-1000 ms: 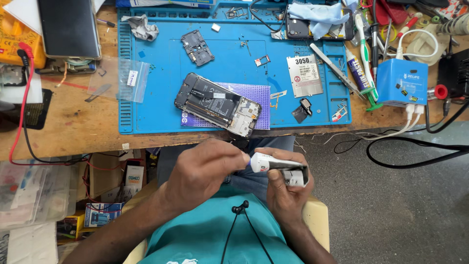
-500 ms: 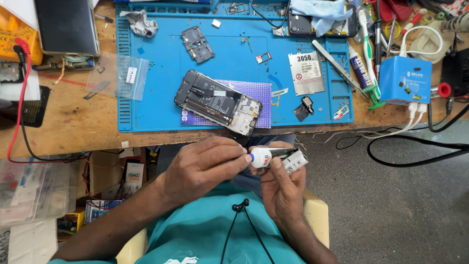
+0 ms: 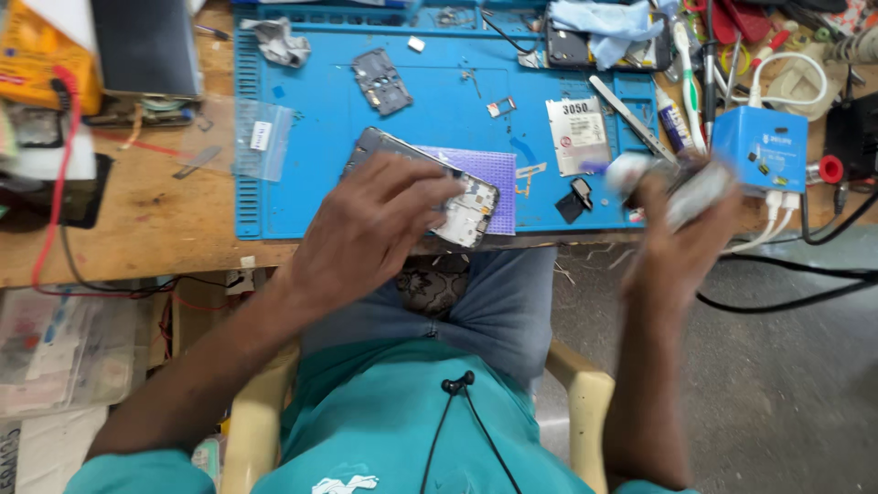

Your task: The person works on a disassembled mobile phone, using tweezers to adjust internal components and applying adhesive to secure parts. They handle small connectors and a battery, then wipe the device with a cloth before continuing adjustments.

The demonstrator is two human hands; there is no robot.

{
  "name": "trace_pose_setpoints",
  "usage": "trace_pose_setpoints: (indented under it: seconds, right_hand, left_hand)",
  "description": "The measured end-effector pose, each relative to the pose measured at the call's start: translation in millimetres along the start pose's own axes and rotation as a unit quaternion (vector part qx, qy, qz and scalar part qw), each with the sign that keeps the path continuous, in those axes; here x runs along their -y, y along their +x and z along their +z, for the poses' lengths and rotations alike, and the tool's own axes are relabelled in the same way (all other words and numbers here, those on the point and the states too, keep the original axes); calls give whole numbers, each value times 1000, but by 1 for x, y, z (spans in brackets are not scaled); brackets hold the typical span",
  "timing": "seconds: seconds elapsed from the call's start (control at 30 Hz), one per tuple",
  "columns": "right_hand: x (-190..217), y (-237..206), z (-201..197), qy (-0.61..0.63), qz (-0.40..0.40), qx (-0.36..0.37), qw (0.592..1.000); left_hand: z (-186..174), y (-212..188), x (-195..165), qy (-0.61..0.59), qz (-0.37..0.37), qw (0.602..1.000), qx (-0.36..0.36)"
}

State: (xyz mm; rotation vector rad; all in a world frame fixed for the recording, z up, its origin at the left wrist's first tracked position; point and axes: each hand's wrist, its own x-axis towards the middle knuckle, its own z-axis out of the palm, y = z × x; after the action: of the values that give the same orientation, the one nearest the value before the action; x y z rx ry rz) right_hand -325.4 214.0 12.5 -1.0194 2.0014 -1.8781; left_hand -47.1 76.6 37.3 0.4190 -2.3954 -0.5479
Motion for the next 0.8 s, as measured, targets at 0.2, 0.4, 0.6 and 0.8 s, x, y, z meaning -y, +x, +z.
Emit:
trace_pose_setpoints:
  seconds: [0.2,0.4,0.6,0.8]
  right_hand:
    - [-3,69,12,-112,-62,114,985]
    - [-4,39,17,-411,-325,48,850]
    - [4,17,39,-294,-213,258,895]
    - [14,33,55,-345,-284,322,834]
  left_hand:
    - [2,6,19,137,48,988,52]
    - [3,2,34,144,38,988,40]
    - [-8,-5,40,122,-7,992,21]
    - [-9,-13,41,86,-29,996,-4]
